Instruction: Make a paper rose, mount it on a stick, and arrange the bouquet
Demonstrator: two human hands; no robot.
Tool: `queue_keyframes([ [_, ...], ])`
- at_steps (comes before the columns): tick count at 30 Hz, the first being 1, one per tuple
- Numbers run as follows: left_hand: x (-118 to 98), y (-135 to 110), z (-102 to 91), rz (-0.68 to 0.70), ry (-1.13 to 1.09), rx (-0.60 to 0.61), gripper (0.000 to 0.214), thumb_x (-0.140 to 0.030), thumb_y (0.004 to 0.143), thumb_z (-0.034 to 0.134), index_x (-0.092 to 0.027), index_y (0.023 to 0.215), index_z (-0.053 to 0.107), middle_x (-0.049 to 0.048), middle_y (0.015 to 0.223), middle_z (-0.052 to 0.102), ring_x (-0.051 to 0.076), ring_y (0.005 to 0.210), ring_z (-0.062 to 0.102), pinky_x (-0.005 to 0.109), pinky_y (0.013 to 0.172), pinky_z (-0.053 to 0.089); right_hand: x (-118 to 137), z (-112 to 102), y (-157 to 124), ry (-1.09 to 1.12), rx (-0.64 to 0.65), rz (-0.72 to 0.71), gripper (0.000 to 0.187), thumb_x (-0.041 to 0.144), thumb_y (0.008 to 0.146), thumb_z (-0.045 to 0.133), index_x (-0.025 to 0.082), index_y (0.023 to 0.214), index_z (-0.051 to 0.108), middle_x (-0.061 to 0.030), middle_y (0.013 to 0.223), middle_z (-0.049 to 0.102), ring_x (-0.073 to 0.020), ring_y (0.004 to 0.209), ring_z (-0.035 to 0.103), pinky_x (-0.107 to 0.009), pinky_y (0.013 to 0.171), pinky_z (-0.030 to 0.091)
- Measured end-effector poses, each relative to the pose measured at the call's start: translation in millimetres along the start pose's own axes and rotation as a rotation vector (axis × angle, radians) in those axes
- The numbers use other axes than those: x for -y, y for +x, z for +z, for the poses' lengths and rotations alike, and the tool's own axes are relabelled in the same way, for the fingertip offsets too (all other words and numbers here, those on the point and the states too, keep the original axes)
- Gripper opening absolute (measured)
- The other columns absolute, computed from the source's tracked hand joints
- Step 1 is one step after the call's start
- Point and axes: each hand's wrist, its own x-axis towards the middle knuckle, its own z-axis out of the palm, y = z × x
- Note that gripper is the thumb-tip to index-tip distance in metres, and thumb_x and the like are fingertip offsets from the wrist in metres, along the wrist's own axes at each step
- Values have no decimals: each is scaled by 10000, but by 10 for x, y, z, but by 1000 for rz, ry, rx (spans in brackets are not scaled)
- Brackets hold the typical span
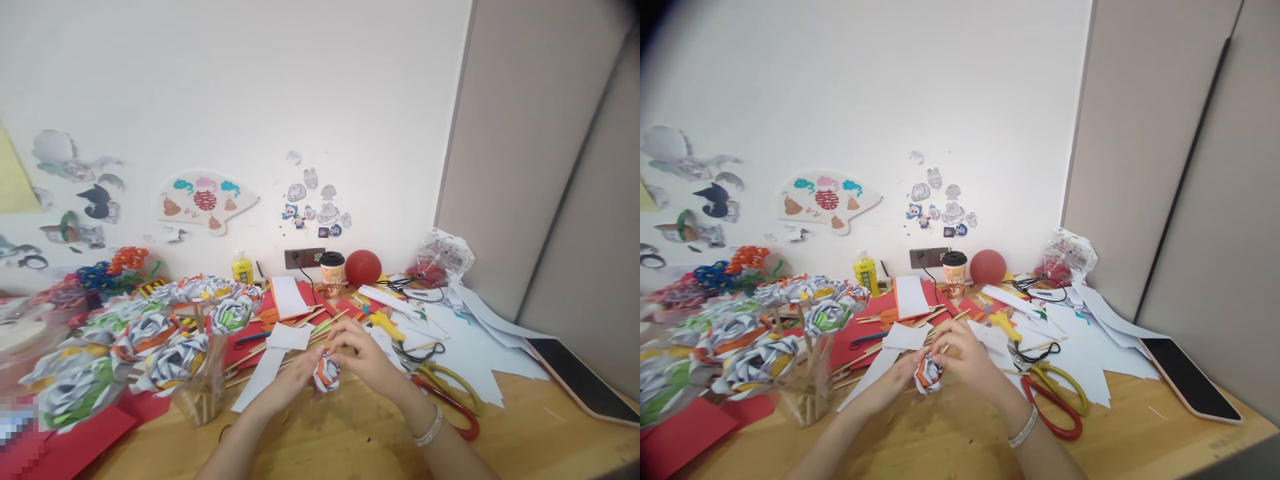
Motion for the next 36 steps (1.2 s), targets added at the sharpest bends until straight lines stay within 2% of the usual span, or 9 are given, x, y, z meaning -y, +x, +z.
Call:
queue_keyframes([
  [4,22,-1,-30,-29,229,85,396,-538,835,426,-199,734,604,3,662,587,154,579,479,283,625,407,-48,34,-4,221,11,153,170,362,776,671,198,761,630,-42,892,586,-192,885,580,-346,814,463],
  [9,44,-5,5,-15,135,63,456,-548,864,349,-188,659,541,-15,617,531,131,553,441,270,617,378,-76,121,-31,439,15,188,275,453,781,639,187,847,611,-43,884,564,-180,850,573,-315,764,479],
  [11,58,-1,19,-26,93,67,485,-553,870,321,-184,639,537,-15,586,511,127,533,416,266,589,362,-86,151,-39,442,-17,157,290,465,779,637,189,864,610,-50,906,561,-186,875,567,-323,793,470],
  [15,67,5,13,-14,102,53,440,-551,849,385,-193,662,561,0,615,533,148,580,430,273,601,366,-109,195,-55,381,-90,144,214,404,793,638,196,835,608,-49,909,556,-190,895,559,-333,824,457],
  [22,64,-3,-29,-10,225,43,422,-537,863,369,-200,683,547,5,685,552,151,637,456,272,675,369,-92,273,-83,337,-140,179,170,370,819,598,201,822,579,-32,857,567,-174,824,562,-297,753,470],
  [25,118,4,-20,-14,143,57,477,-555,872,322,-189,676,555,2,618,540,139,580,435,265,624,349,-60,235,-63,379,-170,191,246,442,834,558,197,837,576,-34,839,575,-174,789,569,-283,701,478],
  [27,142,17,7,2,23,57,494,-572,869,313,-174,736,574,-11,577,516,120,531,409,255,585,327,-45,179,-42,365,-238,190,284,468,863,502,195,830,574,-34,815,579,-171,769,568,-279,689,477],
  [31,137,66,71,89,-283,60,426,-551,840,435,-163,917,593,-16,625,533,93,478,400,240,514,312,-46,84,-13,254,-354,115,249,419,879,495,198,798,577,-35,807,569,-171,787,559,-293,731,467],
  [36,164,147,60,88,-480,43,322,-455,781,568,-155,880,629,11,688,565,117,528,481,249,497,370,-36,106,-41,37,-295,-54,152,342,844,576,212,777,618,-35,852,560,-188,856,550,-333,773,454],
])
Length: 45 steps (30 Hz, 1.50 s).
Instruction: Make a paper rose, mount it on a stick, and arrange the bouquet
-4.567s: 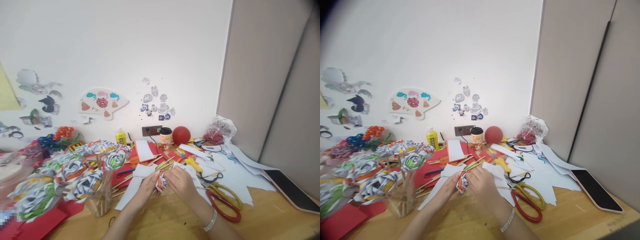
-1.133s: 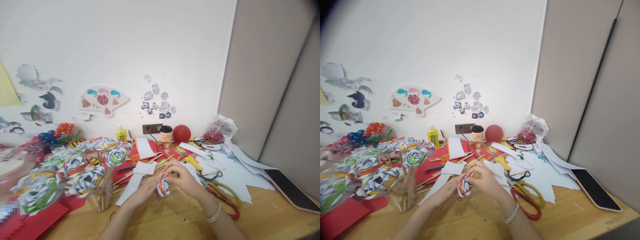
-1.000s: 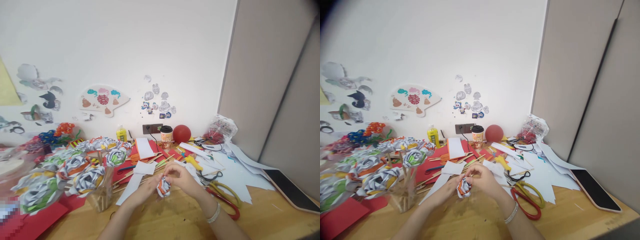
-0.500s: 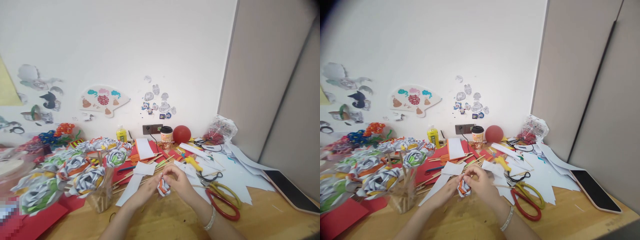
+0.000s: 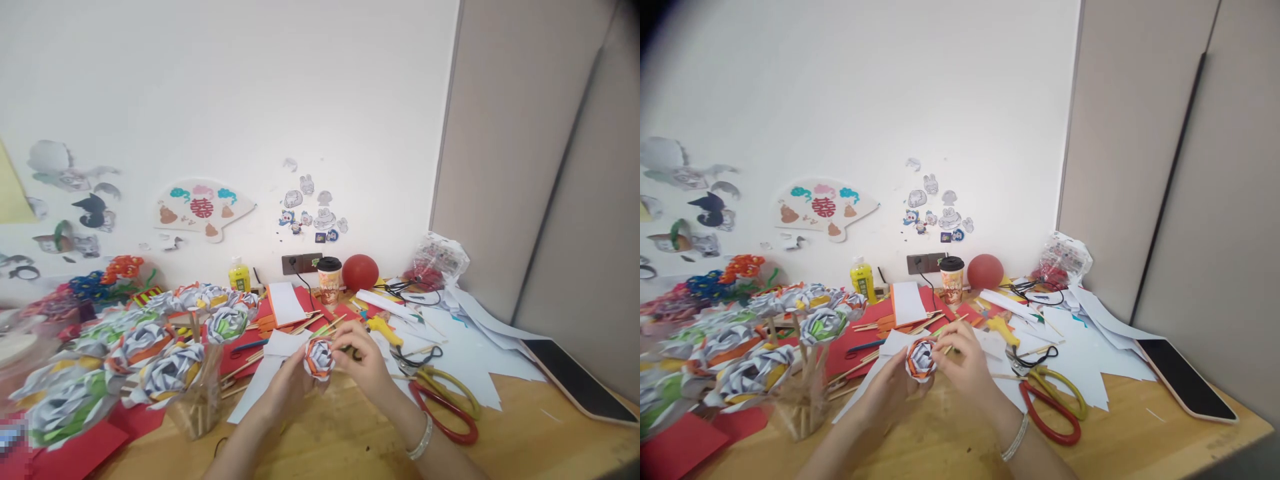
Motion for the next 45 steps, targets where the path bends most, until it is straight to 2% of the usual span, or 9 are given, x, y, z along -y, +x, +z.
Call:
queue_keyframes([
  [5,7,18,-79,58,-29,-25,344,-373,740,589,-186,1027,605,21,793,583,135,627,506,249,533,402,30,40,-57,-249,54,-91,82,264,856,559,229,821,624,-34,871,566,-196,856,530,-342,761,438],
  [8,-4,14,-81,63,-22,-38,406,-360,684,627,-195,1053,585,24,822,586,145,652,527,245,526,406,28,45,-56,-279,22,-82,80,243,863,545,224,838,618,-34,860,575,-191,832,532,-324,719,441],
  [14,-2,26,-47,77,-57,-69,374,-309,674,632,-188,1024,581,29,820,598,136,625,527,233,493,404,28,43,-44,-295,8,-129,62,197,851,559,217,848,618,-30,843,597,-188,827,535,-337,738,438],
  [19,-30,20,-22,79,-132,-99,303,-279,700,625,-188,988,596,29,809,608,128,636,536,232,526,412,35,43,-56,-376,39,-307,187,129,851,530,214,997,611,-54,921,635,-186,821,533,-338,701,452],
  [24,-38,24,-16,97,-119,-71,252,-285,737,601,-169,960,615,29,776,607,124,593,523,236,498,399,32,25,-53,-389,26,-321,192,119,854,528,219,996,610,-50,925,627,-180,822,531,-325,697,457],
  [29,-43,20,-11,123,-133,-53,225,-319,798,587,-166,954,637,40,791,623,131,621,536,239,520,407,20,-16,-40,-509,113,-401,377,128,852,497,205,1220,517,-100,1102,589,-224,935,515,-388,772,445],
  [32,-49,15,-21,154,-158,-50,210,-327,820,584,-186,962,648,37,816,639,121,624,541,241,565,417,14,-26,-49,-546,154,-422,436,147,839,503,218,1269,478,-107,1189,545,-251,994,491,-428,810,428],
  [40,-49,15,-15,157,-173,-53,243,-334,776,640,-180,962,663,46,833,639,131,651,537,256,596,419,50,-22,-45,-436,138,-372,389,101,833,503,225,1201,531,-75,1105,600,-228,951,498,-395,791,446],
  [45,-16,5,-33,138,-101,-66,303,-359,762,653,-192,1015,646,44,853,616,132,672,515,256,588,407,51,-6,-33,-334,62,-307,210,122,852,526,222,1008,622,-45,949,656,-195,856,531,-349,744,454],
])
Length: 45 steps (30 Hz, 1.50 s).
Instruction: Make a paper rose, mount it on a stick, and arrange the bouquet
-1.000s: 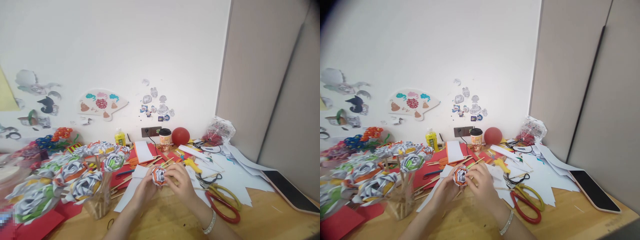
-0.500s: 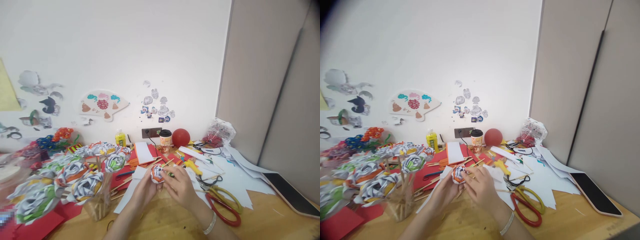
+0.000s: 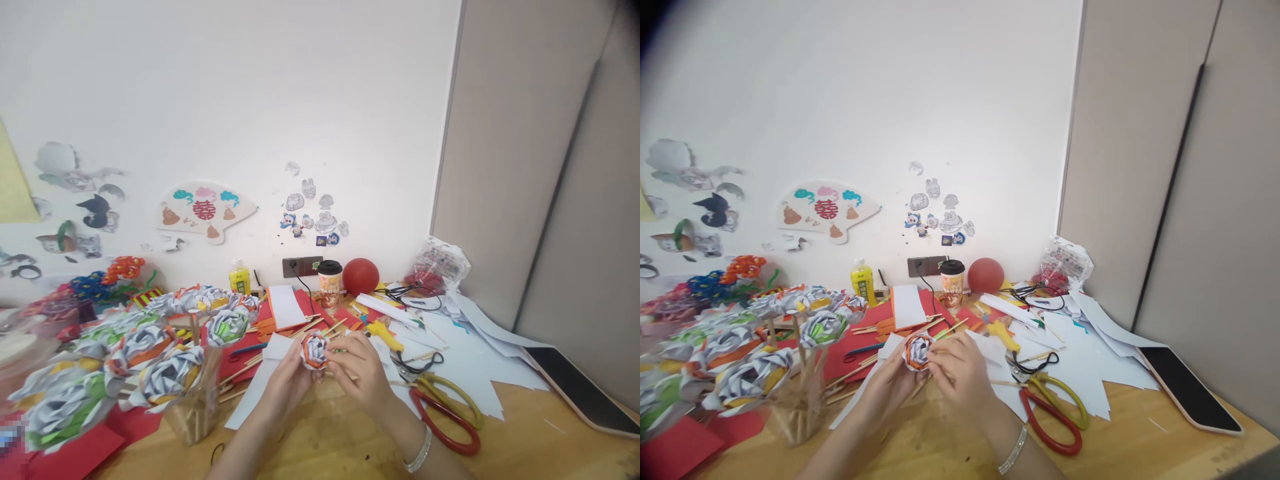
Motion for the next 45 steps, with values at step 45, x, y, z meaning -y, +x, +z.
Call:
queue_keyframes([
  [45,51,37,-60,62,118,-19,306,-361,815,594,-266,1105,566,26,928,611,144,811,536,264,715,396,3,94,-29,75,27,253,169,152,831,550,248,908,665,-37,872,575,-191,851,527,-338,749,434],
])
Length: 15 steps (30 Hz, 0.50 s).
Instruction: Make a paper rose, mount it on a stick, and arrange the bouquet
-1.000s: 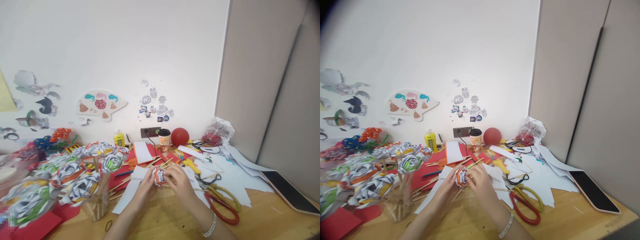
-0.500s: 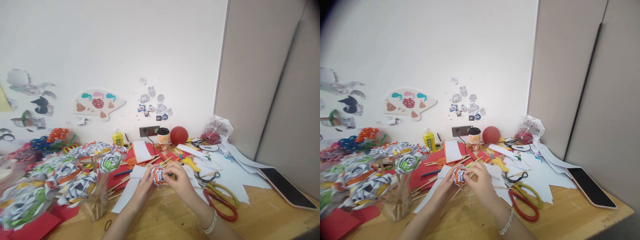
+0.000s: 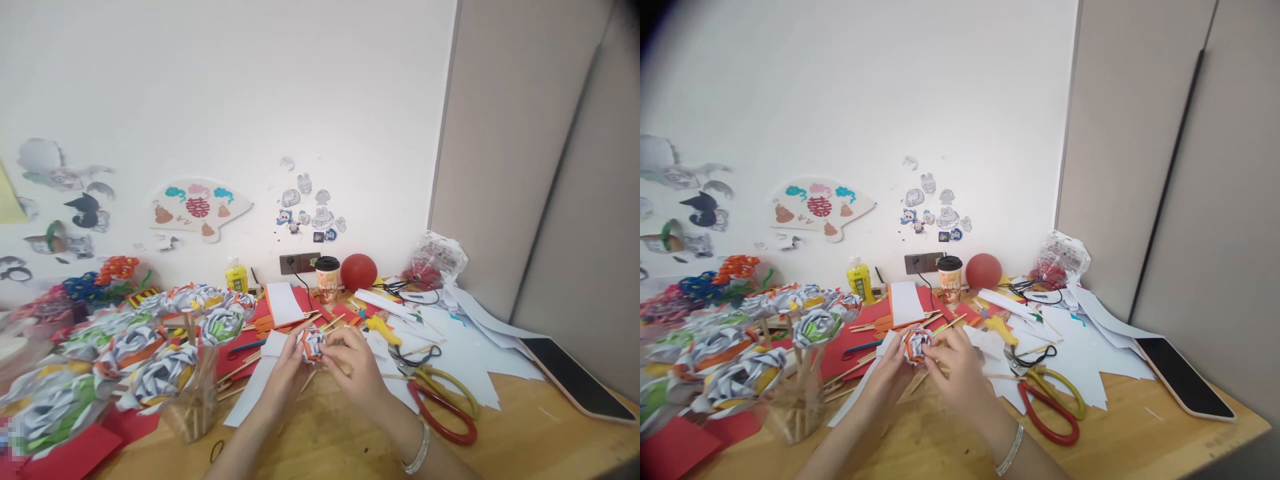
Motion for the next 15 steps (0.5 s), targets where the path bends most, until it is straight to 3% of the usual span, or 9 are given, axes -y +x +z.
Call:
queue_keyframes([
  [7,-12,-19,3,-66,144,22,383,-421,770,628,-244,1102,558,17,870,582,134,681,487,259,618,368,-12,-73,78,122,49,192,76,164,803,607,209,752,641,-15,779,582,-176,794,552,-302,721,442],
  [15,-38,-51,-40,-88,374,20,421,-476,773,592,-245,1121,545,22,921,560,166,745,484,299,670,393,-81,-142,114,28,206,137,134,81,743,659,209,716,630,12,777,569,-158,787,545,-280,714,425],
])
